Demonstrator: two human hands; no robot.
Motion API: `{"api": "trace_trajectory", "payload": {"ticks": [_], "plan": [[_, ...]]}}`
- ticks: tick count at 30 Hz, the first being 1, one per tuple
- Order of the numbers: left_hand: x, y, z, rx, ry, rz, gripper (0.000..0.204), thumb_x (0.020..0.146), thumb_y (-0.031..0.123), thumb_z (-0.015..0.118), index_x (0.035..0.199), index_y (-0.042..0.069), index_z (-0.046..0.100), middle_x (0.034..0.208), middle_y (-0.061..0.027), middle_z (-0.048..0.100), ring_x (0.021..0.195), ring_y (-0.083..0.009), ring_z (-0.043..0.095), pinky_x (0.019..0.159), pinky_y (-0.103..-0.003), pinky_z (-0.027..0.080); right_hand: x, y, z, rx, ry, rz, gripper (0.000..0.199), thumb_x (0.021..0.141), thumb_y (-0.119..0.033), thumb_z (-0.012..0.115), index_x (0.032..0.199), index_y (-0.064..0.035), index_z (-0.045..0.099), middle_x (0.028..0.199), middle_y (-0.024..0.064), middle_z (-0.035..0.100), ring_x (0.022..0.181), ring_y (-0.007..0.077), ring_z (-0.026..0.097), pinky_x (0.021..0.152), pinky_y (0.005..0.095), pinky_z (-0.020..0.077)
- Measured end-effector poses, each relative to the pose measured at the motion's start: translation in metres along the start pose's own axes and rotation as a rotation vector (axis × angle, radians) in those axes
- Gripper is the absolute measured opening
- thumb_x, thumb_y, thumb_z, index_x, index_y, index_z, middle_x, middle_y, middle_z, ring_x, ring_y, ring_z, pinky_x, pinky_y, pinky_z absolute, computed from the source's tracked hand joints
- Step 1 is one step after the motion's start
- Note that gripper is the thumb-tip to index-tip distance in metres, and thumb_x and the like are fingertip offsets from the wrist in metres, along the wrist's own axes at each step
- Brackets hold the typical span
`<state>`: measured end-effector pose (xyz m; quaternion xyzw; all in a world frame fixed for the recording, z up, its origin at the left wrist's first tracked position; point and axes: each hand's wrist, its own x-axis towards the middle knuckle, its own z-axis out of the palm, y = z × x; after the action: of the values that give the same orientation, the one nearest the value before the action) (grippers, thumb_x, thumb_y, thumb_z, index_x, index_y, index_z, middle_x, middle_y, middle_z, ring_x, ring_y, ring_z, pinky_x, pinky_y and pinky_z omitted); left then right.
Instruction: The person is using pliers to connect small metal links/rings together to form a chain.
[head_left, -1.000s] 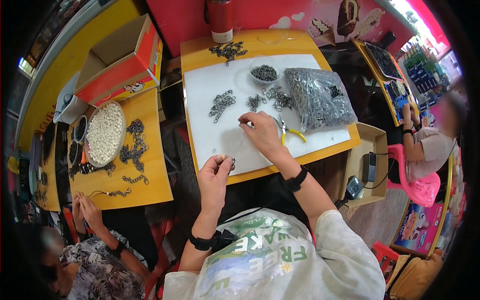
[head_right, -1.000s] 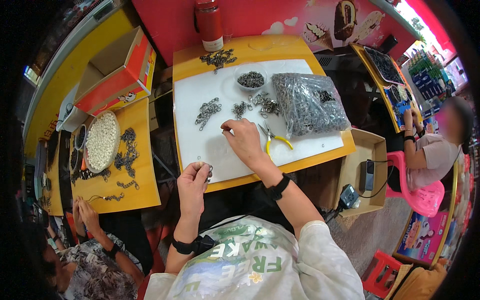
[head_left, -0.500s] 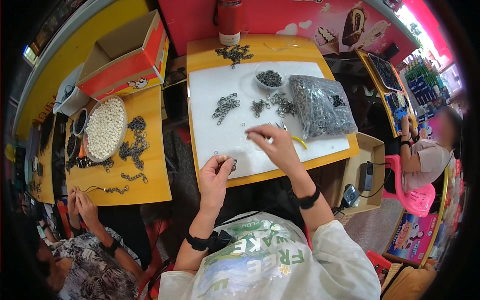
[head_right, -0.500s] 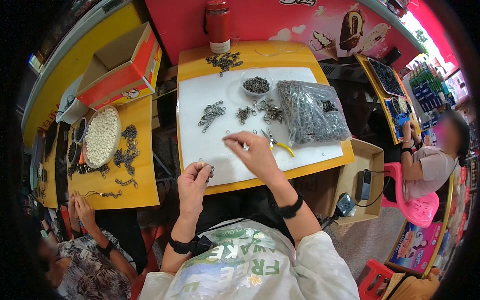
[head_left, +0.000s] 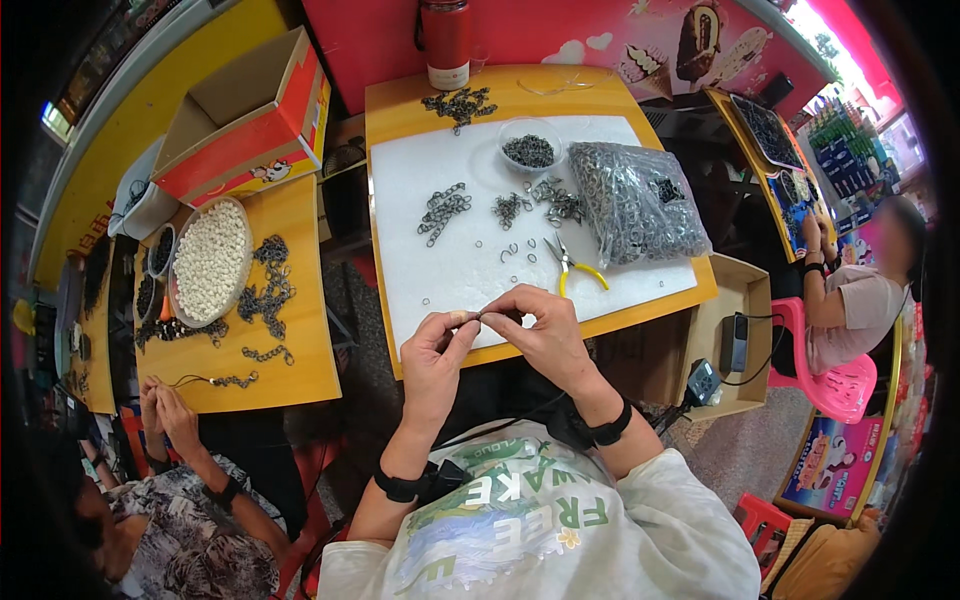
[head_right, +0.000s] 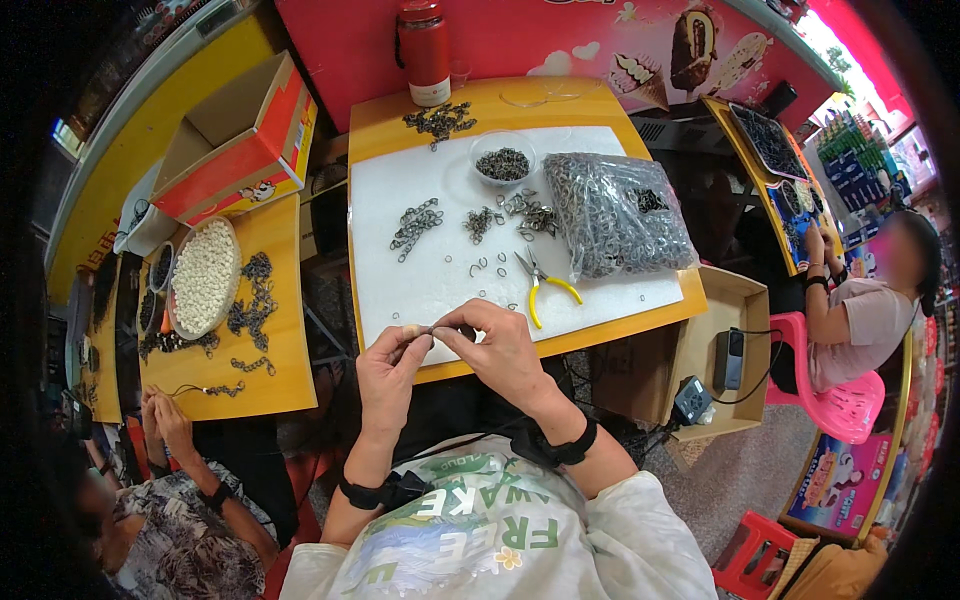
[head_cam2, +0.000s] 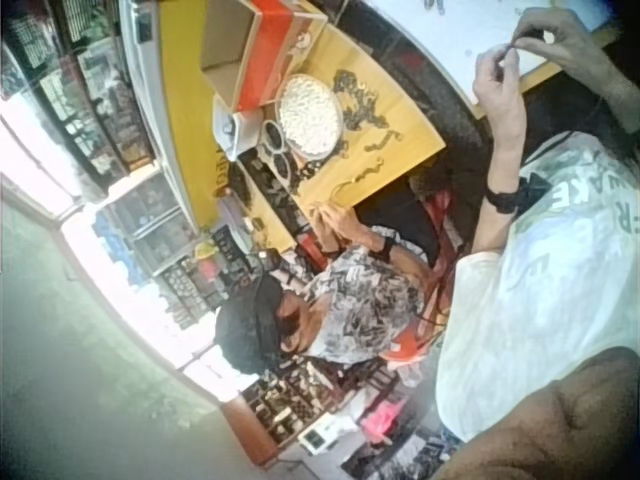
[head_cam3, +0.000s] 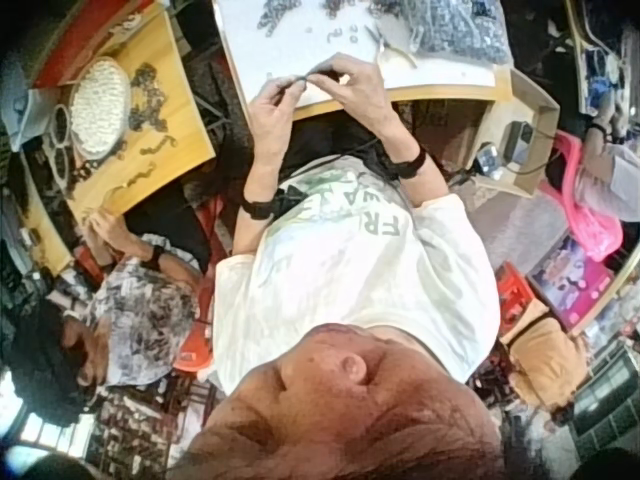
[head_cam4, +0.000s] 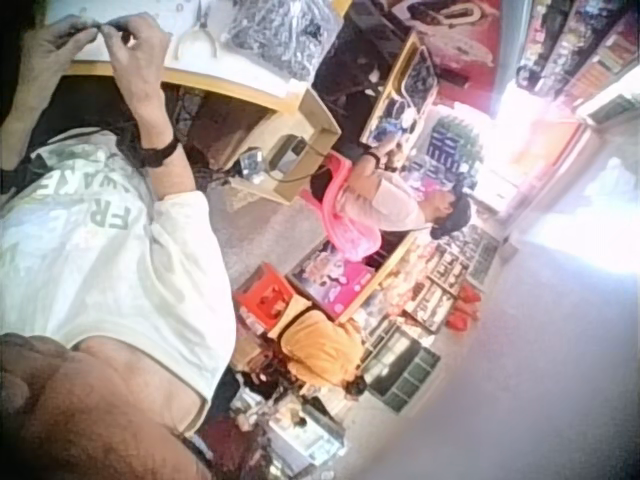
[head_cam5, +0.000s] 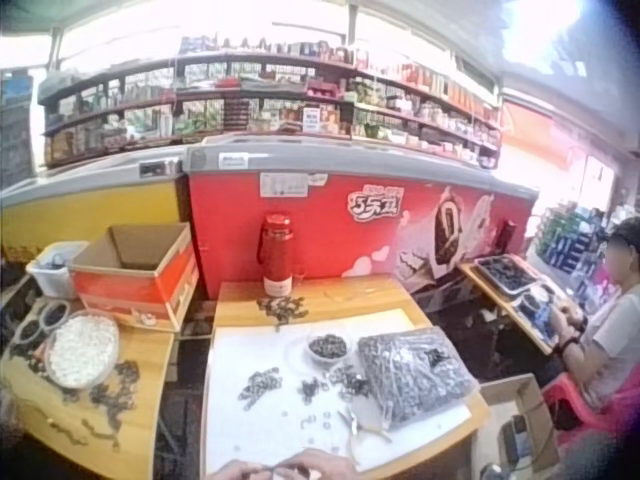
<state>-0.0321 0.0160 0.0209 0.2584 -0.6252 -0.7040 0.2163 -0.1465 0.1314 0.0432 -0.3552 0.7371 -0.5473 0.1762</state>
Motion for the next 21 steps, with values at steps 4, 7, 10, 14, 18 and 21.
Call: {"api": "trace_trajectory", "payload": {"ticks": [4,7,10,14,18,21], "plan": [[0.001,0.004,0.003,-0.045,0.021,-0.05,0.011,0.088,0.002,0.066,0.097,-0.004,0.067,0.086,-0.0009,0.065,0.081,-0.0055,0.059,0.074,-0.018,0.047,-0.004,0.005,0.007,0.02,0.093,-0.05,0.01,0.082,-0.009,0.07,0.088,-0.0017,0.071,0.079,0.0086,0.067,0.063,0.0152,0.059,0.058,0.0266,0.0458],[0.004,0.003,0.002,-0.101,0.017,-0.092,0.009,0.087,0.001,0.066,0.094,-0.003,0.068,0.084,-0.0003,0.065,0.078,-0.0047,0.058,0.072,-0.017,0.046,-0.005,0.007,0.007,0.005,0.087,-0.074,0.01,0.083,-0.007,0.069,0.09,-0.0016,0.07,0.081,0.0092,0.067,0.065,0.0167,0.06,0.06,0.0271,0.0463],[0.006,0.001,0.001,-0.09,0.001,-0.073,0.007,0.086,0.0,0.066,0.092,-0.002,0.068,0.082,0.0003,0.065,0.075,-0.0043,0.058,0.069,-0.017,0.045,-0.002,0.014,0.0,-0.034,0.064,-0.079,0.01,0.084,-0.007,0.068,0.092,-0.0012,0.069,0.084,0.0106,0.067,0.069,0.0193,0.062,0.062,0.0286,0.0472],[0.004,-0.002,-0.005,-0.161,0.049,-0.132,0.005,0.084,0.001,0.067,0.088,-0.001,0.068,0.078,0.0003,0.063,0.063,-0.0017,0.051,0.056,-0.016,0.038,0.021,0.034,-0.039,-0.237,0.192,-0.013,0.01,0.085,-0.007,0.065,0.093,-0.001,0.068,0.086,0.0124,0.066,0.075,0.0257,0.064,0.066,0.0331,0.0489],[0.007,-0.004,-0.011,-0.286,0.017,-0.263,0.003,0.083,0.002,0.068,0.085,0.002,0.065,0.072,0.0007,0.06,0.053,-0.0011,0.044,0.046,-0.016,0.03,0.048,0.082,-0.071,-0.67,0.349,-0.207,0.008,0.083,-0.005,0.063,0.087,-0.0005,0.068,0.084,0.0129,0.063,0.078,0.0279,0.063,0.067,0.0369,0.0495],[0.008,-0.009,-0.011,-0.407,-0.032,-0.353,0.004,0.083,0.002,0.068,0.085,0.003,0.064,0.073,0.0008,0.061,0.052,-0.0017,0.044,0.046,-0.016,0.03,0.065,0.099,-0.079,-0.974,0.319,-0.248,0.009,0.079,-0.007,0.062,0.081,-0.0014,0.068,0.082,0.0123,0.061,0.082,0.0294,0.06,0.069,0.0395,0.0501]]}}
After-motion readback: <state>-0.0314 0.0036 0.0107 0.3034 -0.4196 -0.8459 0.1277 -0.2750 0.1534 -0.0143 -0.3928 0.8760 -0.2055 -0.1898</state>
